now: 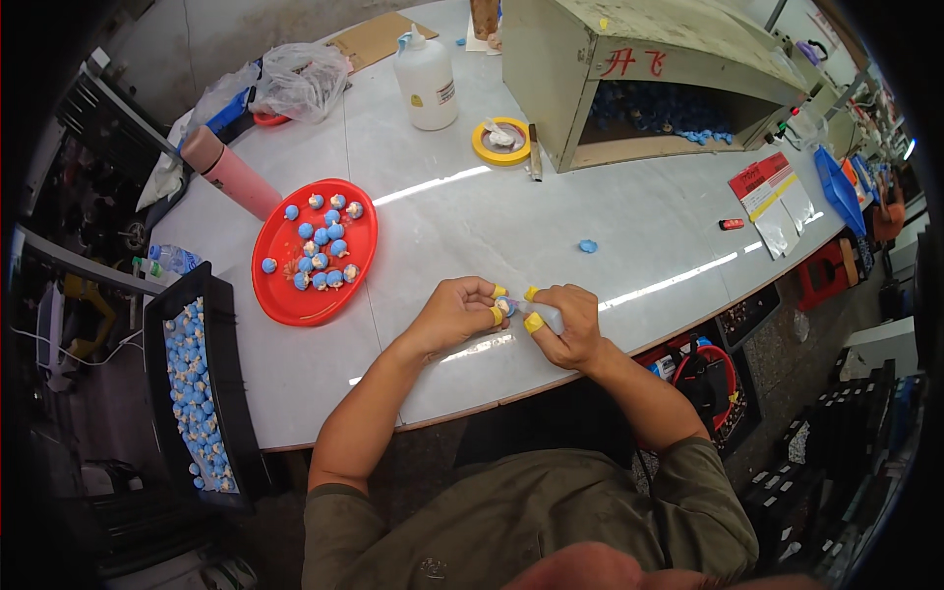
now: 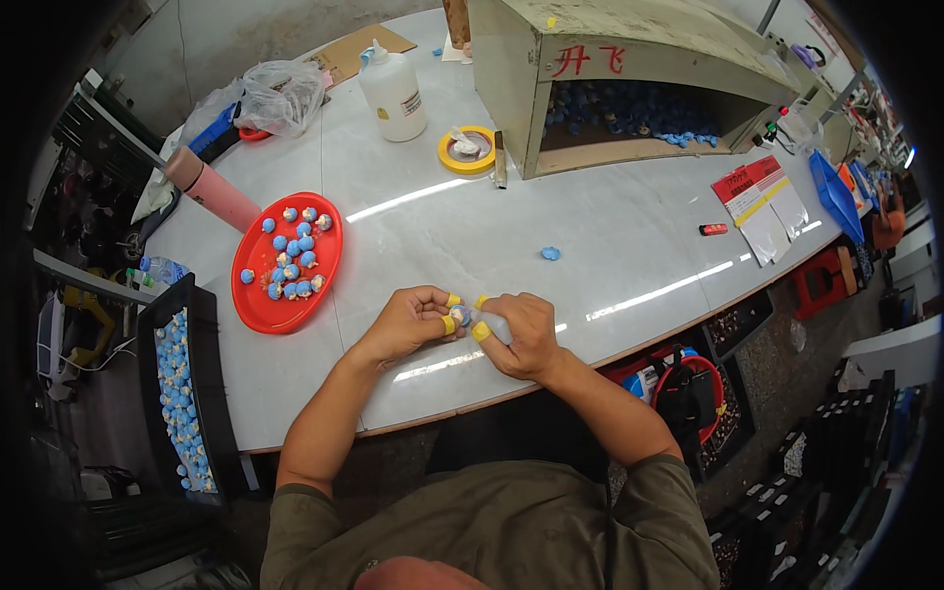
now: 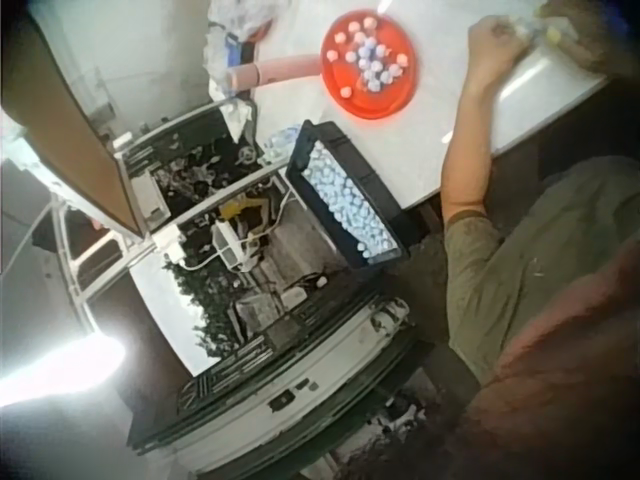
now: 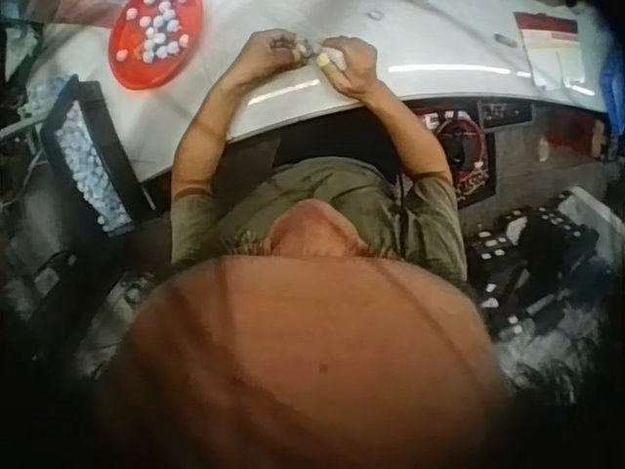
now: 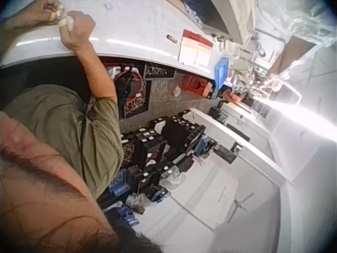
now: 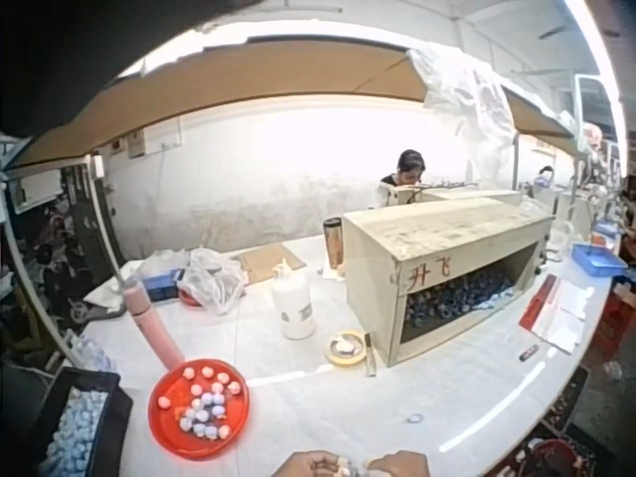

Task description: The person assembles small decorative balls by hand, picking up blue spheres and yellow caps from a table and a wooden box. They press the caps onto the spheres and place the finished items into a red tray. The process is repetitive and performed one at a time.

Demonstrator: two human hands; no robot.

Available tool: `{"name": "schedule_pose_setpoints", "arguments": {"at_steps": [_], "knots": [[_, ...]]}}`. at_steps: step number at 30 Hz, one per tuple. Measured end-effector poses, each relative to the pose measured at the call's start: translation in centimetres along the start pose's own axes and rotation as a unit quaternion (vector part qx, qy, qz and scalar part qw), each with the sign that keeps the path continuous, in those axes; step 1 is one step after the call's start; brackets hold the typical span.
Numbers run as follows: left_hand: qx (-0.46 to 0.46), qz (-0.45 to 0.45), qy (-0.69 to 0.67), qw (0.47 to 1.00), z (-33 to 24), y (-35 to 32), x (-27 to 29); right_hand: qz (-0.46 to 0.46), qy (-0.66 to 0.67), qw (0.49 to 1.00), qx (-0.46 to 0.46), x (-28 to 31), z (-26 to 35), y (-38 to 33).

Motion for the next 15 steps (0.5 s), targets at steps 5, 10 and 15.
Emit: {"name": "schedule_pose_setpoints", "arguments": {"at_steps": [5, 10, 15], "knots": [[0.012, -0.018, -0.023, 0.999, -0.17, -0.19, -0.01, 0.005, -0.042, 0.999, 0.015, 0.06, 0.58, 0.09], [0.005, -0.022, -0.022, 0.999, 0.03, -0.02, 0.11, 0.006, -0.050, 0.999, 0.020, 0.02, 0.67, 0.05], [0.003, -0.026, -0.024, 0.999, 0.00, -0.06, 0.09, 0.004, -0.049, 0.998, 0.028, 0.06, 0.93, 0.10]]}}
Point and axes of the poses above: each hand's wrist, its own y-axis towards the middle knuckle, its own x-axis out of the back of the hand, z = x × y, the point moved 7 cm from there along y, towards the middle knuckle, and after that the axes turned 10 degrees about x, right-handed, at the moved point
